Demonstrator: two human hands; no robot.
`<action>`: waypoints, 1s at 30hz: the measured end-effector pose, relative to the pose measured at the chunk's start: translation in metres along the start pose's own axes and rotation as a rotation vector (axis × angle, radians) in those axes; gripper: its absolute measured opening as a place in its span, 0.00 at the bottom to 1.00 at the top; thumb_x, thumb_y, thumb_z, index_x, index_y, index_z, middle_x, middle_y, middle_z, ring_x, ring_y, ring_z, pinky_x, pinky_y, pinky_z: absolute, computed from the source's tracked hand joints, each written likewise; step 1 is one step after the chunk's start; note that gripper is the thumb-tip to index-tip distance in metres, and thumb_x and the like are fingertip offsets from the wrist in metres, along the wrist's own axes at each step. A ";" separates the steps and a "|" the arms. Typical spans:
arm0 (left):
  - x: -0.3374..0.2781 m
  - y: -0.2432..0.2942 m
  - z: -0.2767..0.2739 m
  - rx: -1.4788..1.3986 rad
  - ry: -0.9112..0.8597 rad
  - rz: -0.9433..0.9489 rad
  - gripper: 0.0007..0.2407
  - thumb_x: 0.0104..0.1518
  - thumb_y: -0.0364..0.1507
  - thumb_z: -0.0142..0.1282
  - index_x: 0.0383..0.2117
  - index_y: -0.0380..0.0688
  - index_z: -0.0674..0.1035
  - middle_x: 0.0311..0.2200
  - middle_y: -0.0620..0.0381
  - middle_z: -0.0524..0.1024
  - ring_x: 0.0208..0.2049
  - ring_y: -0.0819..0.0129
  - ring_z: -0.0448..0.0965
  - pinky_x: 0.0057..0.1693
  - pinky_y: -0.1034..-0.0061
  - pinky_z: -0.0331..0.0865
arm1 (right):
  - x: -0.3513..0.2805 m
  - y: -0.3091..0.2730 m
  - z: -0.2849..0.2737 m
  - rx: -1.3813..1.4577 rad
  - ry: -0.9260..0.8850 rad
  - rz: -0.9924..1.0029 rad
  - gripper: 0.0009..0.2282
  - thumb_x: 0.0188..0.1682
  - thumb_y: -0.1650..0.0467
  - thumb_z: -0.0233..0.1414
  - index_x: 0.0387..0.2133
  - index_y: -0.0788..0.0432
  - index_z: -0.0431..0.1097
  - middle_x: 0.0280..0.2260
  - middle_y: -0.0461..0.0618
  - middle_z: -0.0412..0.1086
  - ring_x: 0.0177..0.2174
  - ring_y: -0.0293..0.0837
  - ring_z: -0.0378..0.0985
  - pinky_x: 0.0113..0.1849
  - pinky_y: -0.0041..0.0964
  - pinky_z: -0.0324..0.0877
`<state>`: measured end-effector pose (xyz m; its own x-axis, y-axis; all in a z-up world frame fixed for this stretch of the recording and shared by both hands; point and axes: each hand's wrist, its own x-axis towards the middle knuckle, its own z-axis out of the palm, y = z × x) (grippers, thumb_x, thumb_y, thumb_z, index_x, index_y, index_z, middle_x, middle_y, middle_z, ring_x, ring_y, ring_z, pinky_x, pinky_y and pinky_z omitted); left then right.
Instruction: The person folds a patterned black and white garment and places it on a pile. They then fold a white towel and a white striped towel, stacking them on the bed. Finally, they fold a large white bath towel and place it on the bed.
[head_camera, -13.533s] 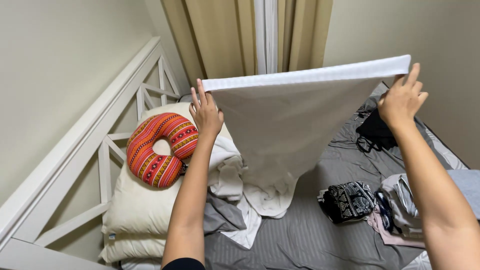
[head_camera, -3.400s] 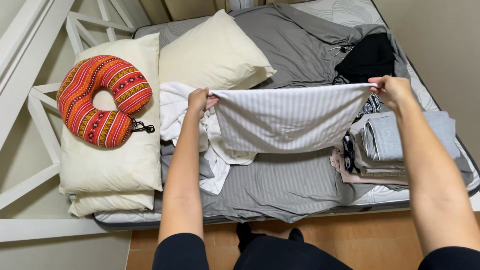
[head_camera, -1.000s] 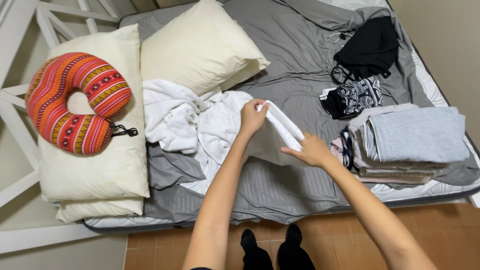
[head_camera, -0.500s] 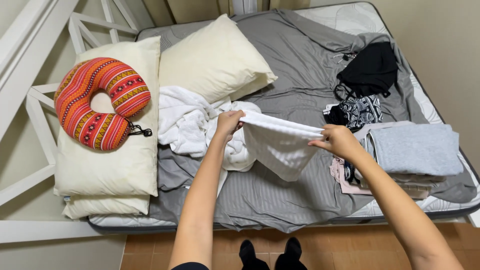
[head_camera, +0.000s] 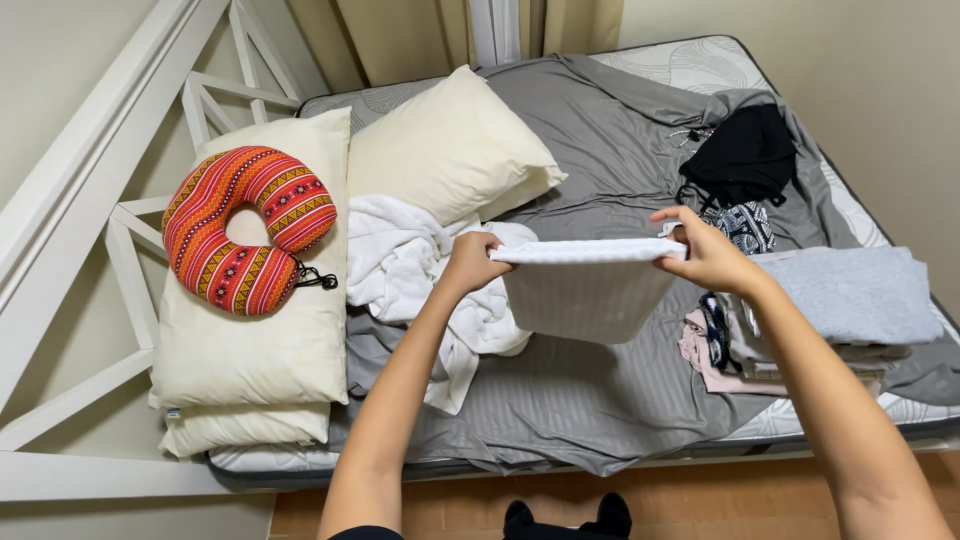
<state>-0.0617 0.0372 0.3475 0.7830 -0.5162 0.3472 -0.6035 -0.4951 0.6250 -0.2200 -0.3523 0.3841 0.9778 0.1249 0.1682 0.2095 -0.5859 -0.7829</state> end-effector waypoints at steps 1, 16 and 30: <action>-0.003 0.002 -0.002 0.000 -0.010 0.000 0.15 0.36 0.35 0.75 0.25 0.38 0.84 0.22 0.50 0.80 0.24 0.62 0.82 0.35 0.68 0.74 | -0.002 0.008 0.002 0.006 0.003 0.008 0.25 0.45 0.73 0.61 0.57 0.59 0.63 0.30 0.46 0.75 0.29 0.33 0.72 0.32 0.30 0.68; 0.091 -0.076 0.099 -0.268 0.119 -0.057 0.09 0.46 0.24 0.65 0.26 0.41 0.73 0.23 0.55 0.78 0.27 0.73 0.77 0.36 0.76 0.71 | 0.086 0.145 0.028 0.179 0.184 0.310 0.09 0.53 0.77 0.54 0.44 0.66 0.78 0.35 0.55 0.80 0.34 0.39 0.80 0.39 0.34 0.74; 0.022 -0.112 0.219 -0.353 0.104 -0.145 0.07 0.47 0.14 0.56 0.25 0.36 0.69 0.40 0.48 0.84 0.47 0.65 0.83 0.51 0.75 0.73 | 0.040 0.251 0.081 -0.049 0.280 0.140 0.14 0.51 0.74 0.53 0.51 0.54 0.76 0.29 0.58 0.77 0.23 0.36 0.74 0.29 0.34 0.69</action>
<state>-0.0097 -0.0718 0.1326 0.8782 -0.3758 0.2958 -0.4110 -0.2771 0.8685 -0.1282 -0.4295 0.1461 0.9574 -0.1814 0.2248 0.0659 -0.6205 -0.7814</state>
